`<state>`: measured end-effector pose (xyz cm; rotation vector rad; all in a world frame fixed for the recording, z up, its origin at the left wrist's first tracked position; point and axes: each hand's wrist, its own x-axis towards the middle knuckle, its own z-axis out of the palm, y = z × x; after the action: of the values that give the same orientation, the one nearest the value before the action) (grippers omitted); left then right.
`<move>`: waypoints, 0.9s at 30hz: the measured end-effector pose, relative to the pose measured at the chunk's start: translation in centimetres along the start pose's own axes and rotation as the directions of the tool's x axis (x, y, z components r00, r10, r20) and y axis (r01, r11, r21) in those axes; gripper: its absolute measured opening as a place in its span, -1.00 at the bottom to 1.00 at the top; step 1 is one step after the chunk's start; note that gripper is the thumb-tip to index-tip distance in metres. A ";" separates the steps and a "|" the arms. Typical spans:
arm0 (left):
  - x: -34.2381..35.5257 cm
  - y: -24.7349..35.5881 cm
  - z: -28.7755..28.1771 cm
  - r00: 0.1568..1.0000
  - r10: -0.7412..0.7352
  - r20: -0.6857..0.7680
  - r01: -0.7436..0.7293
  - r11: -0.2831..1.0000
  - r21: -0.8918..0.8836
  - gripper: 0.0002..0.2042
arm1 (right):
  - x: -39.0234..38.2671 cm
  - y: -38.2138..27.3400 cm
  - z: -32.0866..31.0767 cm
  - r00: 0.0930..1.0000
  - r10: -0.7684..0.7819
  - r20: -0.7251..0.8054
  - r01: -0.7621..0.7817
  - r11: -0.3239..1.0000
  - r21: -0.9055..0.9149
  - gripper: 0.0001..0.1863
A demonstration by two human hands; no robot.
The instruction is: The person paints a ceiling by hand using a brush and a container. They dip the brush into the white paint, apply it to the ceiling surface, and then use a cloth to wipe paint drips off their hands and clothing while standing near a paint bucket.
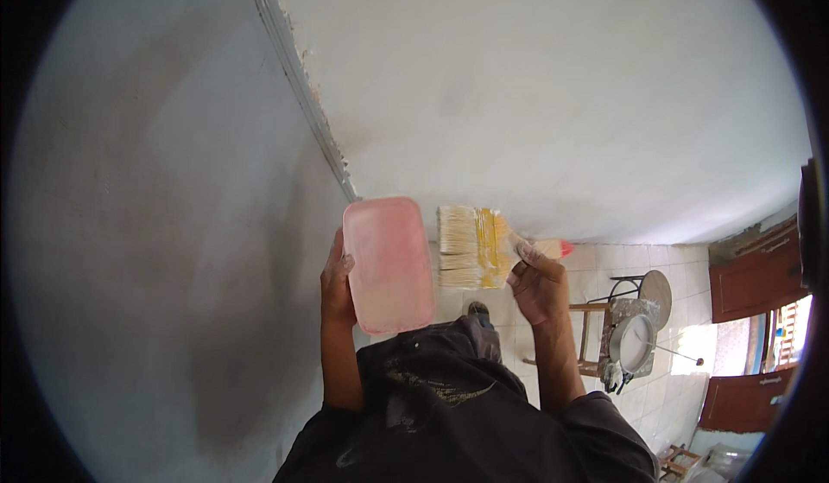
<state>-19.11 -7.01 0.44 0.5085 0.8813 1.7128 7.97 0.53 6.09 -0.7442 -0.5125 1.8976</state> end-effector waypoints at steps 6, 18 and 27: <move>-0.3 -4.4 -4.6 0.956 -0.284 -0.073 0.275 0.956 -0.105 -0.44 | 1.8 3.0 -1.3 0.995 0.100 0.004 -0.099 0.974 0.205 -0.60; -1.7 -4.8 -2.3 0.952 -0.287 -0.110 0.253 0.935 -0.249 -0.42 | 3.4 2.9 -0.2 0.977 0.205 -0.050 -0.183 0.940 0.288 -0.77; -2.0 -4.8 -3.0 0.954 -0.300 0.009 0.292 0.921 -0.257 -0.43 | 3.5 1.0 0.5 0.998 0.053 -0.030 -0.046 0.977 0.207 -0.78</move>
<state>-17.59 -9.12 -4.97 0.1641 0.7040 1.5283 5.85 3.29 4.82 -0.6577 -0.2709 1.9452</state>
